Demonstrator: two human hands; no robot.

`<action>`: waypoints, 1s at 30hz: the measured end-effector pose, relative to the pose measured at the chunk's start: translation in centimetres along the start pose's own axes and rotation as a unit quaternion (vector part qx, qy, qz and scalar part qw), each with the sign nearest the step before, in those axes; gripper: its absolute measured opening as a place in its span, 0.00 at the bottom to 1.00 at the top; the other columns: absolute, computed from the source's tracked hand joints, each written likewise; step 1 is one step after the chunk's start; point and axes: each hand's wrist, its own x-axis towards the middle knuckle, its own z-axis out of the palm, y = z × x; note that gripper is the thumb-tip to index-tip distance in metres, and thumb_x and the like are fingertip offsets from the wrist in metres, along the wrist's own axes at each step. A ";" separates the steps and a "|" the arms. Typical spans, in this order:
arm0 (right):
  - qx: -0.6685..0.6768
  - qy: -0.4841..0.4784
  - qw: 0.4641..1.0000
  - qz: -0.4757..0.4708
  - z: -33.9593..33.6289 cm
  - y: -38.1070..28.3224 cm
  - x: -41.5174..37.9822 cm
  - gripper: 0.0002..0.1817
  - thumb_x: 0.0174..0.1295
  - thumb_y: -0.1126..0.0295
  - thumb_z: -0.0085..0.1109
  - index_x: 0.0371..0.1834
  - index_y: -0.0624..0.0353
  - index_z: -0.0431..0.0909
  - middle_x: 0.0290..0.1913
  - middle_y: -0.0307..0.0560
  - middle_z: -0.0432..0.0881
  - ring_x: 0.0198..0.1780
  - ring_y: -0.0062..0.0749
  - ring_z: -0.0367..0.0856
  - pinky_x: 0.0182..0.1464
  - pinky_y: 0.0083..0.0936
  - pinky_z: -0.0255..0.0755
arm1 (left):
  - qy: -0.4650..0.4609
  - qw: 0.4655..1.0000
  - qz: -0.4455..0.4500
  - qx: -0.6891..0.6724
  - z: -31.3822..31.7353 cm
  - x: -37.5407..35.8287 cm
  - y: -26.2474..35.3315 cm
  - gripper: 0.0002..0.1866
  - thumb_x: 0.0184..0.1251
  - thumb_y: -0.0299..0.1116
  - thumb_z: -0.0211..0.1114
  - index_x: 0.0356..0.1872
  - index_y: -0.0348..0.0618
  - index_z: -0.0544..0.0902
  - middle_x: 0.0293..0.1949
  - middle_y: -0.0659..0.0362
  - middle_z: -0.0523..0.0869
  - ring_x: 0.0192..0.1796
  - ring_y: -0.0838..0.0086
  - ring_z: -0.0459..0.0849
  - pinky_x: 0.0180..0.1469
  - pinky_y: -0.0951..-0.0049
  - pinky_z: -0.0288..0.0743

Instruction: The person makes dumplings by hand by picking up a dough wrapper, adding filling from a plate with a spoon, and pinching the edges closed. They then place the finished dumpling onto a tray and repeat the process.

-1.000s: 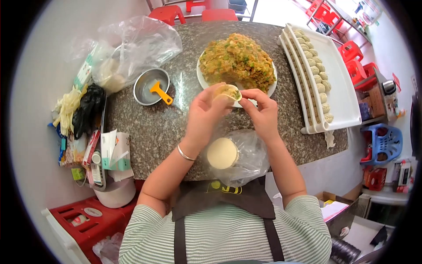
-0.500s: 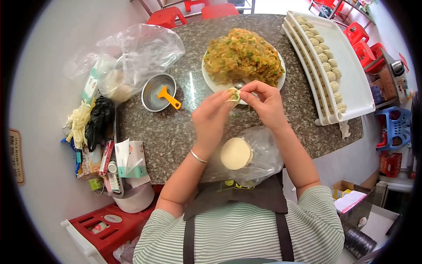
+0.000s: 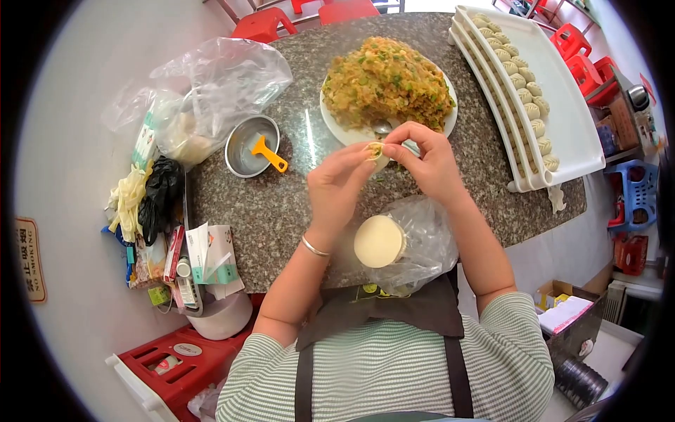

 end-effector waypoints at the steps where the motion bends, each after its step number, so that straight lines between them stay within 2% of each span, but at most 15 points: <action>1: -0.024 0.021 0.999 -0.023 0.3 -0.2 -0.2 0.06 0.61 0.73 0.66 0.35 0.65 0.82 0.35 0.42 0.83 0.39 0.26 0.80 0.45 0.22 0.72 | -0.001 1.000 -0.001 0.000 0.1 0.0 0.0 0.10 0.64 0.18 0.65 0.46 0.31 0.85 0.52 0.49 0.85 0.53 0.70 0.84 0.57 0.72 0.78; 3: -0.049 0.042 0.997 -0.046 0.5 -0.3 -0.3 0.06 0.61 0.74 0.66 0.34 0.65 0.82 0.35 0.42 0.83 0.39 0.26 0.80 0.45 0.22 0.72 | 0.039 0.996 -0.068 -0.041 0.3 -0.1 0.1 0.11 0.65 0.19 0.66 0.47 0.32 0.84 0.50 0.49 0.86 0.52 0.71 0.84 0.56 0.73 0.78; 5: -0.078 0.029 0.993 -0.086 0.6 -0.2 -0.3 0.06 0.57 0.75 0.66 0.35 0.66 0.82 0.35 0.47 0.84 0.40 0.29 0.82 0.45 0.25 0.74 | 0.039 0.997 -0.062 -0.031 0.0 0.2 -0.2 0.11 0.64 0.19 0.66 0.47 0.32 0.84 0.50 0.50 0.86 0.52 0.72 0.84 0.55 0.73 0.78; 9: -0.093 0.054 0.991 -0.085 0.5 0.2 -0.3 0.06 0.58 0.75 0.65 0.34 0.67 0.81 0.35 0.48 0.84 0.39 0.32 0.82 0.44 0.26 0.74 | 0.067 0.994 -0.065 -0.063 0.5 0.2 -0.2 0.11 0.64 0.19 0.66 0.47 0.32 0.84 0.48 0.51 0.87 0.52 0.73 0.84 0.55 0.74 0.79; 11: -0.062 0.036 0.997 -0.034 0.2 -0.1 -0.2 0.05 0.59 0.75 0.63 0.34 0.66 0.81 0.34 0.48 0.83 0.39 0.34 0.82 0.44 0.26 0.74 | 0.050 0.995 -0.067 -0.059 0.1 0.1 -0.3 0.11 0.64 0.18 0.66 0.47 0.32 0.85 0.48 0.51 0.87 0.52 0.73 0.84 0.55 0.74 0.79; 15: -0.067 0.013 0.997 -0.030 -0.1 -0.4 0.1 0.05 0.60 0.75 0.63 0.34 0.66 0.81 0.33 0.49 0.83 0.38 0.36 0.82 0.44 0.27 0.74 | 0.009 0.997 -0.036 -0.065 -0.2 0.1 -0.6 0.10 0.64 0.17 0.66 0.45 0.31 0.85 0.47 0.52 0.87 0.50 0.73 0.85 0.55 0.73 0.79; 20: -0.126 0.024 0.988 -0.091 0.4 -0.1 -0.3 0.05 0.59 0.75 0.63 0.34 0.65 0.80 0.34 0.50 0.83 0.38 0.37 0.82 0.44 0.28 0.74 | 0.031 0.995 -0.075 -0.061 -0.1 0.1 -0.3 0.11 0.63 0.18 0.67 0.47 0.32 0.85 0.46 0.52 0.88 0.48 0.73 0.86 0.54 0.73 0.79; 24: -0.133 0.008 0.985 -0.110 0.4 0.1 -0.3 0.05 0.61 0.75 0.64 0.35 0.66 0.80 0.34 0.45 0.82 0.38 0.29 0.80 0.44 0.24 0.72 | 0.044 0.996 -0.077 -0.022 -0.3 0.1 -0.5 0.12 0.63 0.19 0.67 0.48 0.32 0.84 0.46 0.53 0.88 0.47 0.73 0.86 0.53 0.73 0.80; 26: -0.111 0.055 0.990 -0.067 0.4 0.1 -0.3 0.05 0.58 0.75 0.63 0.35 0.65 0.81 0.34 0.49 0.83 0.38 0.36 0.82 0.44 0.28 0.74 | 0.038 0.995 -0.081 -0.033 -0.1 0.2 -0.3 0.12 0.63 0.19 0.67 0.48 0.32 0.84 0.46 0.53 0.88 0.47 0.73 0.86 0.54 0.73 0.80; 27: -0.112 0.054 0.990 -0.067 0.2 0.0 -0.3 0.05 0.58 0.75 0.63 0.35 0.65 0.81 0.34 0.49 0.83 0.38 0.36 0.82 0.44 0.28 0.74 | 0.032 0.995 -0.085 -0.043 -0.1 0.2 -0.2 0.12 0.63 0.19 0.67 0.47 0.32 0.85 0.46 0.52 0.88 0.47 0.73 0.86 0.54 0.73 0.80; 29: -0.035 0.001 0.999 0.034 -0.4 -0.3 -0.1 0.05 0.59 0.75 0.63 0.35 0.65 0.81 0.33 0.48 0.83 0.39 0.34 0.82 0.44 0.27 0.74 | 0.018 0.996 -0.071 -0.042 -0.2 0.2 -0.3 0.11 0.63 0.18 0.67 0.47 0.32 0.85 0.47 0.52 0.88 0.47 0.73 0.86 0.54 0.73 0.80; 30: -0.035 0.000 0.999 0.035 -0.4 -0.3 0.0 0.05 0.59 0.75 0.63 0.35 0.65 0.81 0.33 0.48 0.83 0.39 0.34 0.82 0.44 0.27 0.74 | 0.003 0.998 -0.057 -0.040 -0.3 0.2 -0.4 0.11 0.63 0.18 0.67 0.46 0.32 0.85 0.47 0.52 0.88 0.47 0.73 0.86 0.54 0.73 0.80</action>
